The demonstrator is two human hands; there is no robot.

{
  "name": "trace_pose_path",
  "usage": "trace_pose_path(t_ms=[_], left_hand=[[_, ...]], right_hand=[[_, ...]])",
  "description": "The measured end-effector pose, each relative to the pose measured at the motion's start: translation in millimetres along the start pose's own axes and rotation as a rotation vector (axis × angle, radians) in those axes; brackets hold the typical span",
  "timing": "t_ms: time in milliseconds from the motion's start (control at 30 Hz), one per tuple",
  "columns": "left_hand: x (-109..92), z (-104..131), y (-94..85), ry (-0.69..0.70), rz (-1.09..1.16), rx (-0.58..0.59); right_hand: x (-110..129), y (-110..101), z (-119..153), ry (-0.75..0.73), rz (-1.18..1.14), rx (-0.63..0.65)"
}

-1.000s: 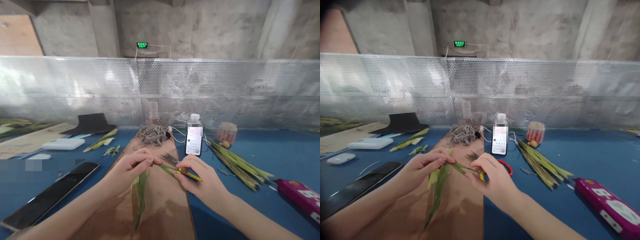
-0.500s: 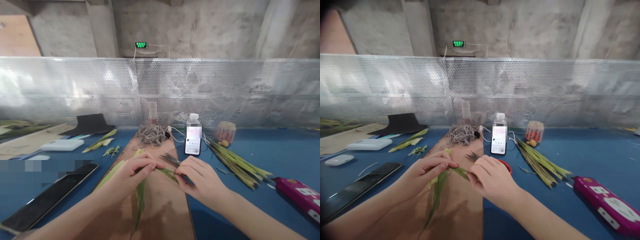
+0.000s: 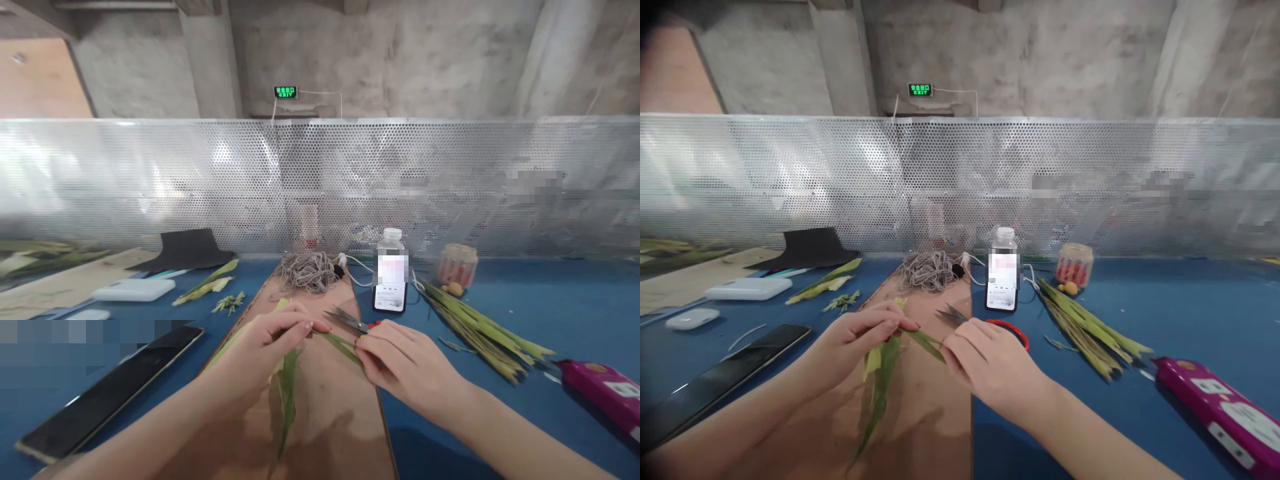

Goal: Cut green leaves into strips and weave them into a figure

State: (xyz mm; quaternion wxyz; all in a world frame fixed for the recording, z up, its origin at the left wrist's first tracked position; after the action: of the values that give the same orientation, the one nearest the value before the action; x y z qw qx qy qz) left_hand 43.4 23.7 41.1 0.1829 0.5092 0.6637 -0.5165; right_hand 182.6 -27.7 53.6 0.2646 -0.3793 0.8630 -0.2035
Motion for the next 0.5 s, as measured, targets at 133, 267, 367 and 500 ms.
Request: trace_pose_path(t_ms=[133, 267, 367, 500], left_hand=[[1, -2, 1.2, 0.023, 0.010, 0.022], [1, -3, -3.1, 0.036, 0.027, -0.014], [-1, -4, -8.1, 0.046, 0.019, -0.059], [3, -4, -6.9, 0.025, 0.016, -0.064]], right_hand=[[0, -1, 2, -0.023, 0.025, 0.022], [0, -2, 2, -0.001, -0.029, 0.016], [-1, -4, 1, 0.074, -0.108, -0.033], [-11, 1, 5, 0.283, -0.277, -0.042]])
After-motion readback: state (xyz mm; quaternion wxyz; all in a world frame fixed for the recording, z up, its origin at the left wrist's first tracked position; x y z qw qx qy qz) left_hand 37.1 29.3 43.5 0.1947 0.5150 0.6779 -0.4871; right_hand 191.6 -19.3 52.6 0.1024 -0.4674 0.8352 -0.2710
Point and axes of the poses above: each hand's wrist, its own z-axis away from the middle knuckle, its own y-axis out of the palm, x = y × z, the point moved 8 cm from there along -z, towards the middle knuckle, and after that the axes turned 6 degrees about -x, right-handed, at the moved point
